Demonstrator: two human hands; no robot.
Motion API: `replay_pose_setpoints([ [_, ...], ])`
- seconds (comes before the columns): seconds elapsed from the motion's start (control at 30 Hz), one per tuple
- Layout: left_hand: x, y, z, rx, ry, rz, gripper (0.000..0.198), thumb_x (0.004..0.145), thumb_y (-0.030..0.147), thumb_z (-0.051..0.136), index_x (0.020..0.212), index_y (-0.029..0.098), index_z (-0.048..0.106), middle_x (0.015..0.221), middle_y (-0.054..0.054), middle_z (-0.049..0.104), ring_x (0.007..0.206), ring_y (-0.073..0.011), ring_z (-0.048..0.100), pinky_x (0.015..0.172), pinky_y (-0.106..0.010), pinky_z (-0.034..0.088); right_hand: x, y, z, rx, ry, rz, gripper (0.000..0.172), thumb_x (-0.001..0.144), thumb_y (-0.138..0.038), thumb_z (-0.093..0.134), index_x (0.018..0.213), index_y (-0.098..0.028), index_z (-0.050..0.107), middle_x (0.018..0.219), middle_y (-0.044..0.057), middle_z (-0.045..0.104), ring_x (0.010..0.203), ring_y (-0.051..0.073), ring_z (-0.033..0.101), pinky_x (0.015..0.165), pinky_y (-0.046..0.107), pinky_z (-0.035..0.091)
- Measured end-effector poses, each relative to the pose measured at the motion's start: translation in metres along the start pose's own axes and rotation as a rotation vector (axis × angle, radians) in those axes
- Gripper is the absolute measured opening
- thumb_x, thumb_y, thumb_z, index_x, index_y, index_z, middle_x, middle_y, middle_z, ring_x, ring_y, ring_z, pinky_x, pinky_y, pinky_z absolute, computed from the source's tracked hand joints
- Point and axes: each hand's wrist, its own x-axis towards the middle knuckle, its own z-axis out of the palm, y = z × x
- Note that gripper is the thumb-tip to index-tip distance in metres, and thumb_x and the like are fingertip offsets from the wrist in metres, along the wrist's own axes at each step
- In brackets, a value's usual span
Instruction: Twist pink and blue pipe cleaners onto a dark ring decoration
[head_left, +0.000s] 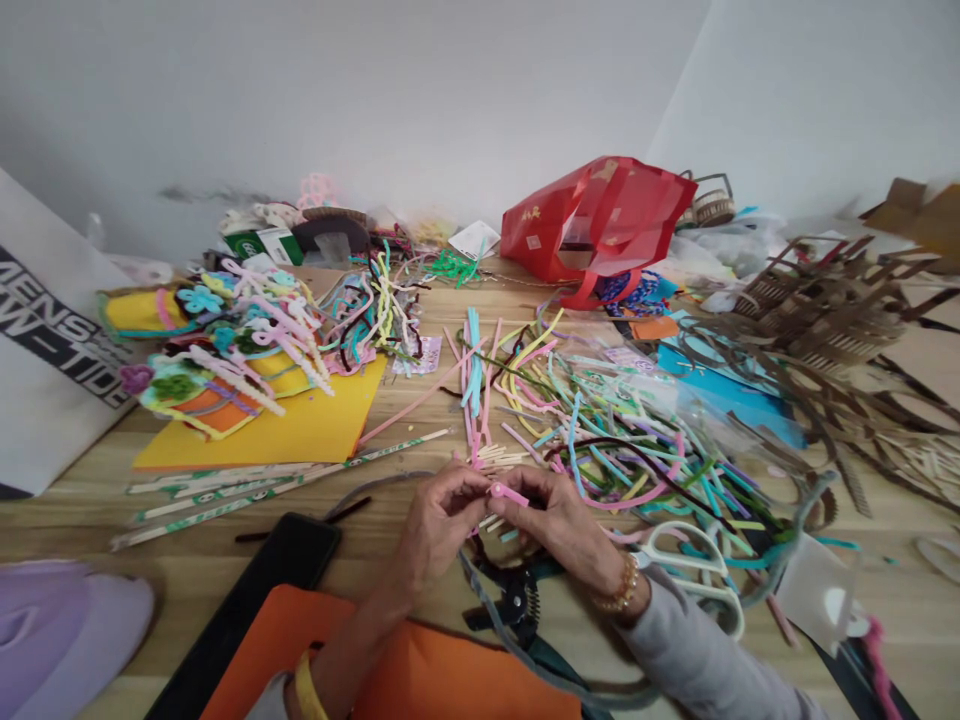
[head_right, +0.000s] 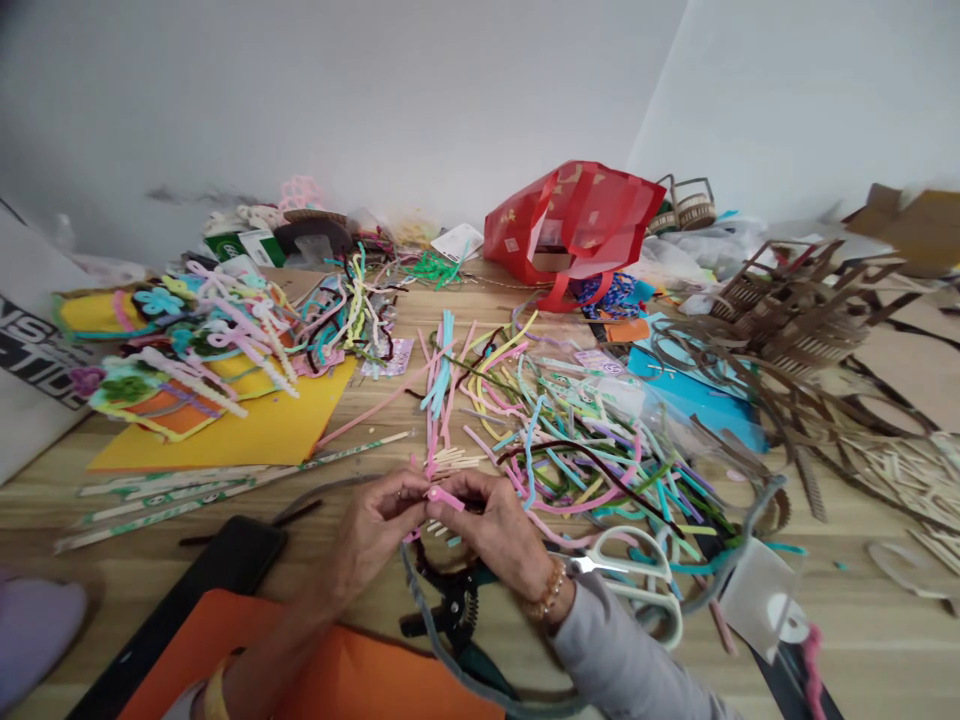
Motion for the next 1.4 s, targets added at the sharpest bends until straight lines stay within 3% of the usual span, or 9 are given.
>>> replay_pose_setpoints([
  [0.13, -0.002, 0.001, 0.001, -0.057, -0.014, -0.069, 0.005, 0.071, 0.017, 0.069, 0.075, 0.017, 0.066, 0.076, -0.001, 0.064, 0.072, -0.0143, 0.06, 0.067, -0.022, 0.046, -0.003, -0.003, 0.002, -0.116, 0.073, -0.107, 0.023, 0.083, -0.035, 0.058, 0.081, -0.013, 0.064, 0.072, 0.001, 0.058, 0.065, 0.012, 0.049, 0.058, 0.021, 0.04],
  [0.27, 0.0, 0.005, -0.001, -0.219, -0.06, -0.196, 0.013, 0.069, 0.017, 0.07, 0.082, 0.017, 0.066, 0.078, -0.001, 0.067, 0.073, -0.0146, 0.061, 0.068, -0.023, 0.047, -0.002, -0.001, 0.001, -0.173, 0.106, -0.133, 0.027, 0.085, -0.036, 0.054, 0.07, -0.013, 0.058, 0.061, -0.002, 0.051, 0.056, 0.01, 0.042, 0.05, 0.02, 0.035],
  [0.5, 0.001, 0.005, -0.002, -0.358, -0.17, -0.326, 0.023, 0.08, 0.033, 0.061, 0.087, 0.013, 0.069, 0.071, -0.003, 0.065, 0.061, -0.0128, 0.057, 0.058, -0.023, 0.046, 0.0, -0.009, -0.002, -0.119, 0.055, -0.196, 0.029, 0.088, -0.038, 0.05, 0.071, -0.015, 0.059, 0.066, 0.001, 0.059, 0.061, 0.013, 0.051, 0.061, 0.023, 0.042],
  [0.73, 0.0, -0.005, -0.004, -0.41, -0.221, -0.323, 0.02, 0.078, 0.03, 0.065, 0.087, 0.013, 0.069, 0.07, -0.003, 0.063, 0.061, -0.0116, 0.056, 0.057, -0.022, 0.042, 0.0, -0.011, -0.004, -0.202, 0.031, -0.257, 0.036, 0.088, -0.044, 0.051, 0.067, -0.017, 0.063, 0.069, 0.002, 0.058, 0.068, 0.015, 0.053, 0.068, 0.025, 0.042],
  [0.87, 0.001, -0.006, -0.004, -0.403, -0.216, -0.314, 0.018, 0.075, 0.029, 0.067, 0.08, 0.012, 0.067, 0.067, -0.002, 0.061, 0.058, -0.011, 0.054, 0.055, -0.022, 0.041, 0.0, -0.007, -0.004, -0.219, 0.062, -0.253, 0.035, 0.086, -0.045, 0.054, 0.068, -0.017, 0.062, 0.068, 0.002, 0.057, 0.067, 0.015, 0.051, 0.064, 0.025, 0.041],
  [1.03, 0.0, -0.001, -0.003, -0.246, -0.152, -0.245, 0.016, 0.074, 0.027, 0.065, 0.067, 0.014, 0.062, 0.057, 0.001, 0.059, 0.053, -0.0103, 0.052, 0.053, -0.021, 0.039, 0.0, -0.002, -0.002, -0.213, 0.122, -0.199, 0.028, 0.084, -0.042, 0.056, 0.075, -0.016, 0.061, 0.067, 0.001, 0.056, 0.062, 0.013, 0.048, 0.059, 0.024, 0.039],
  [1.2, -0.002, 0.007, 0.001, 0.053, -0.059, -0.119, 0.014, 0.074, 0.024, 0.062, 0.063, 0.015, 0.061, 0.056, 0.001, 0.057, 0.054, -0.0111, 0.05, 0.053, -0.021, 0.038, 0.0, 0.003, -0.003, -0.264, 0.135, -0.258, 0.024, 0.086, -0.039, 0.055, 0.082, -0.017, 0.062, 0.074, 0.002, 0.06, 0.07, 0.016, 0.052, 0.066, 0.025, 0.041],
  [1.4, -0.009, 0.006, 0.005, 0.321, 0.03, 0.022, 0.011, 0.077, 0.02, 0.058, 0.067, 0.019, 0.063, 0.065, -0.001, 0.064, 0.062, -0.0149, 0.056, 0.056, -0.022, 0.04, -0.001, 0.007, -0.002, -0.317, 0.141, -0.329, 0.02, 0.09, -0.034, 0.05, 0.09, -0.019, 0.063, 0.084, 0.005, 0.062, 0.081, 0.019, 0.055, 0.076, 0.028, 0.042],
])
